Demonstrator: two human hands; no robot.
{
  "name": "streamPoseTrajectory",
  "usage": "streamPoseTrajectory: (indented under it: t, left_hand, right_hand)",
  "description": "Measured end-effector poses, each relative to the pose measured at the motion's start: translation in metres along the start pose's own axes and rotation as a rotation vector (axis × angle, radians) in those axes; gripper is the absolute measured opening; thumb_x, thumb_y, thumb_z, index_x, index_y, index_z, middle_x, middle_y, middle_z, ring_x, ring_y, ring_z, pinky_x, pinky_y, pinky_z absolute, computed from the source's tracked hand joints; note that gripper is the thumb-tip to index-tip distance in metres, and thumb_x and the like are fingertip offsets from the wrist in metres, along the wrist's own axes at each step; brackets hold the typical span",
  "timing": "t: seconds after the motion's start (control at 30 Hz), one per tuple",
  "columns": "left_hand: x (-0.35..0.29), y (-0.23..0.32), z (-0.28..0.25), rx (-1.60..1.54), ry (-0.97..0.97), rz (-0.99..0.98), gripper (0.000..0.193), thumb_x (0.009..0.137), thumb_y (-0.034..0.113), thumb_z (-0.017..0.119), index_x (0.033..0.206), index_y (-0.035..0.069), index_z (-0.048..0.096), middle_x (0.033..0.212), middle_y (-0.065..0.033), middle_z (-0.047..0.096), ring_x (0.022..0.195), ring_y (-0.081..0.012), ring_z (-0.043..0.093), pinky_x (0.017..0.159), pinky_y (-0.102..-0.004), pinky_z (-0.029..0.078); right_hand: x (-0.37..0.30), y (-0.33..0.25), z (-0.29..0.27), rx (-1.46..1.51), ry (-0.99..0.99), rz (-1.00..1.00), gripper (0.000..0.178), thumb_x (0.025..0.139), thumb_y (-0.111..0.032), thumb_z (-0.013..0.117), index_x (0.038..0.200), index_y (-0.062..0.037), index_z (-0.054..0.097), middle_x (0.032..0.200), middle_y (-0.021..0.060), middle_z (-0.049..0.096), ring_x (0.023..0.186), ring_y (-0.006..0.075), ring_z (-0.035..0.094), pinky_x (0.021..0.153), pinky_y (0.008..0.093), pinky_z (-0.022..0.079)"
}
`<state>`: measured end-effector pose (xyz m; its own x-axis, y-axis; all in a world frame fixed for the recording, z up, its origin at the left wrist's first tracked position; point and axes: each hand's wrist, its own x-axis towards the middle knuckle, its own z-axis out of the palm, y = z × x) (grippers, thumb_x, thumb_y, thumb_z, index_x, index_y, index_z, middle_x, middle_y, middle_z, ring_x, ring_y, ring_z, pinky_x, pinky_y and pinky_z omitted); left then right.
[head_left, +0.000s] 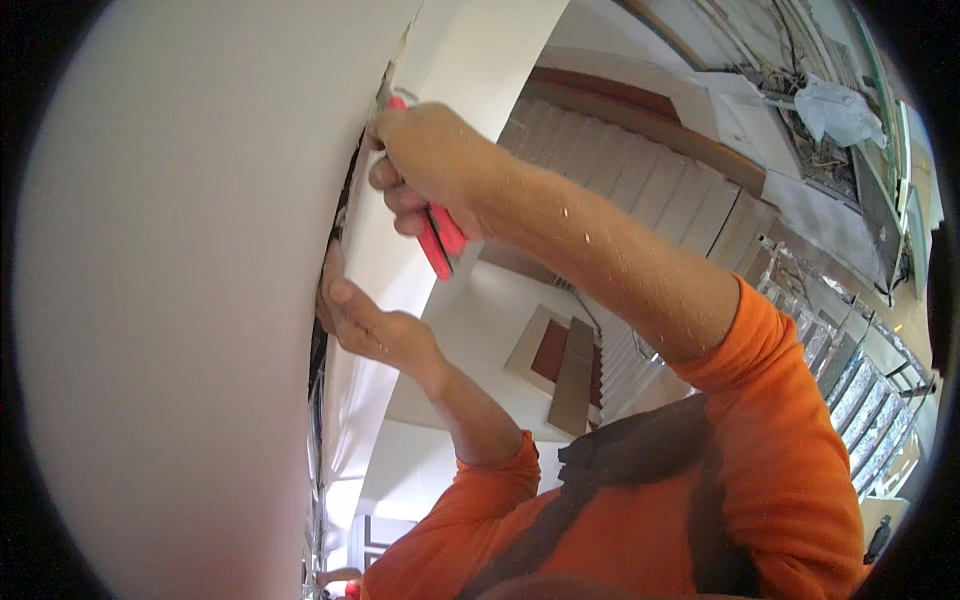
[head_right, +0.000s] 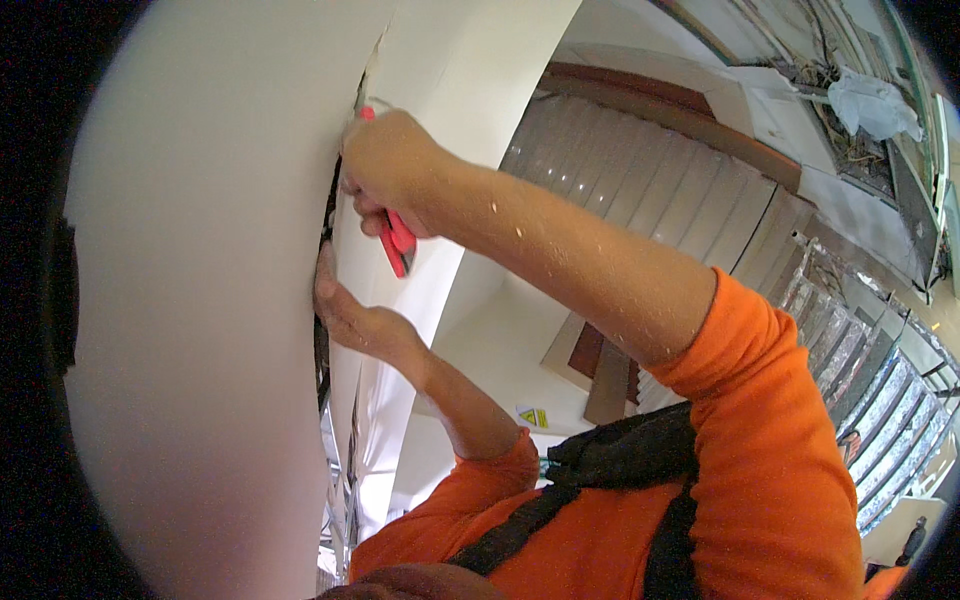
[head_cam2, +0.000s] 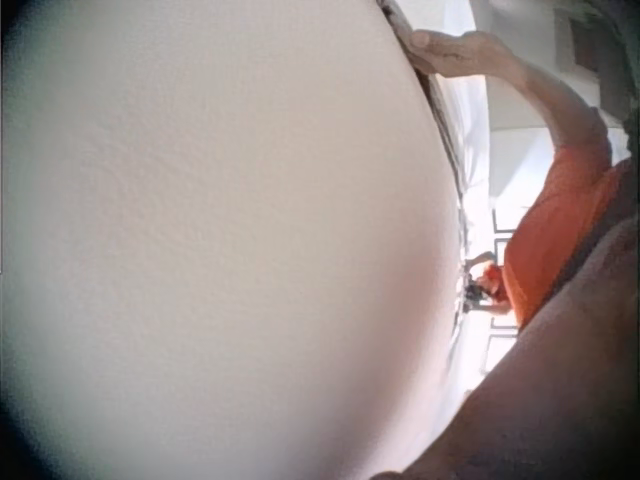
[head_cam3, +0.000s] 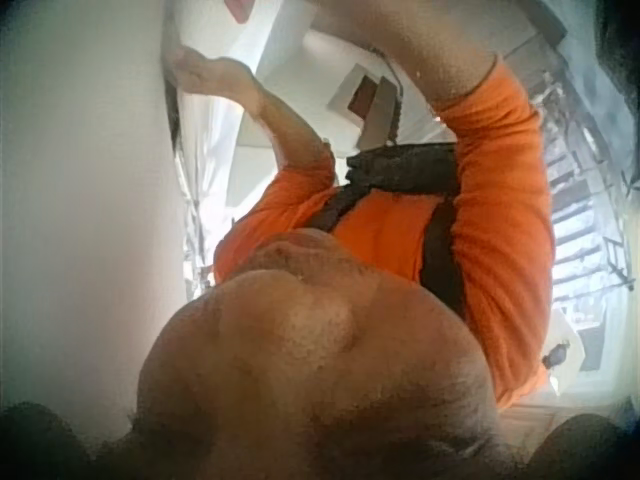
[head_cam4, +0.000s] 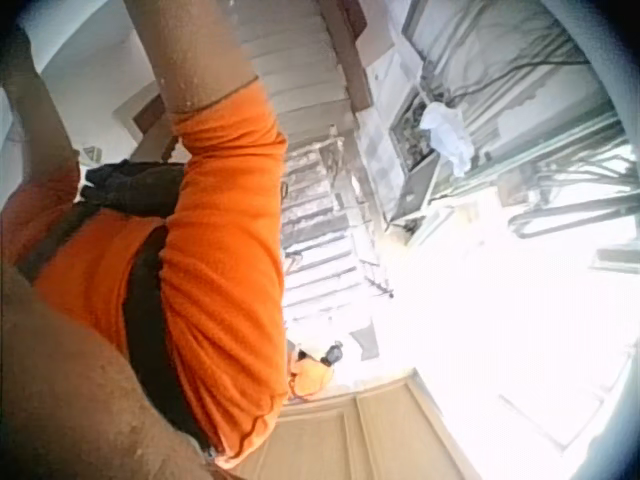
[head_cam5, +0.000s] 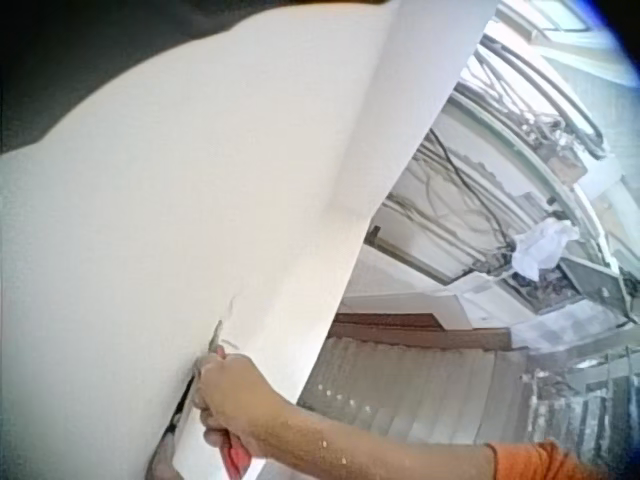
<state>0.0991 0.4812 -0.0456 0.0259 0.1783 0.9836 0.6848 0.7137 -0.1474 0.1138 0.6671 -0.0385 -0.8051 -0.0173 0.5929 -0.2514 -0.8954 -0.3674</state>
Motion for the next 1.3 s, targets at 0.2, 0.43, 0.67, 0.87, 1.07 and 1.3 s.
streamPoseTrajectory:
  t: [0.2, 0.43, 0.67, 0.87, 1.07, 1.3]
  left_hand:
    - [0.002, -0.005, 0.003, -0.009, 0.065, 0.021, 0.059, 0.11, 0.038, 0.034, 0.116, -0.006, 0.073, 0.123, -0.0207, 0.071, 0.124, -0.0361, 0.057, 0.11, -0.0489, 0.039]
    - [0.005, 0.001, 0.0, 0.166, -0.017, 0.034, 0.064, 0.109, 0.049, 0.039, 0.122, -0.004, 0.071, 0.126, -0.0226, 0.069, 0.12, -0.0386, 0.06, 0.107, -0.05, 0.043]
    - [0.002, -0.004, 0.013, 0.17, 0.118, 0.01, 0.046, 0.107, 0.038, 0.054, 0.109, -0.003, 0.075, 0.11, -0.0161, 0.074, 0.114, -0.0344, 0.063, 0.108, -0.0484, 0.042]
    - [0.001, -0.01, 0.009, 0.252, 0.144, 0.074, 0.043, 0.106, 0.038, 0.058, 0.104, -0.002, 0.075, 0.107, -0.0139, 0.075, 0.11, -0.0327, 0.064, 0.107, -0.0487, 0.043]
    - [0.002, -0.009, 0.009, 0.217, 0.15, 0.038, 0.039, 0.105, 0.036, 0.061, 0.105, -0.001, 0.075, 0.107, -0.0128, 0.075, 0.114, -0.0322, 0.063, 0.11, -0.0488, 0.041]
    - [0.001, -0.005, 0.007, 0.246, 0.109, 0.06, 0.033, 0.104, 0.031, 0.064, 0.106, 0.0, 0.076, 0.108, -0.0117, 0.076, 0.114, -0.031, 0.064, 0.109, -0.0474, 0.043]
  right_hand:
    - [-0.003, 0.003, 0.013, 0.011, -0.033, 0.056, 0.015, 0.1, -0.019, 0.047, 0.093, -0.0067, 0.049, 0.064, -0.0006, 0.042, 0.047, 0.0094, 0.033, 0.041, 0.0329, 0.035]
    - [-0.073, 0.004, -0.03, -0.433, 0.036, -0.004, 0.019, 0.095, -0.024, 0.06, 0.092, -0.0059, 0.053, 0.066, 0.0043, 0.055, 0.051, 0.0178, 0.052, 0.047, 0.0363, 0.044]
    - [-0.025, -0.022, -0.087, -2.007, 0.216, -0.908, 0.017, 0.094, -0.018, 0.067, 0.094, -0.002, 0.064, 0.078, 0.0152, 0.073, 0.069, 0.0292, 0.074, 0.059, 0.0439, 0.058]
    - [-0.018, -0.064, -0.051, -2.286, 0.105, -0.751, 0.017, 0.087, -0.018, 0.074, 0.095, -0.0024, 0.071, 0.083, 0.0146, 0.077, 0.083, 0.0273, 0.078, 0.069, 0.039, 0.063]
    - [-0.02, -0.09, -0.041, -2.532, 0.022, -0.932, 0.017, 0.086, -0.02, 0.077, 0.096, -0.0063, 0.074, 0.083, 0.0145, 0.076, 0.082, 0.0293, 0.077, 0.072, 0.0396, 0.062]
    - [-0.002, -0.126, -0.04, -2.608, -0.105, -0.614, 0.026, 0.097, -0.031, 0.067, 0.089, -0.0087, 0.078, 0.096, 0.013, 0.077, 0.093, 0.0287, 0.075, 0.08, 0.0436, 0.061]
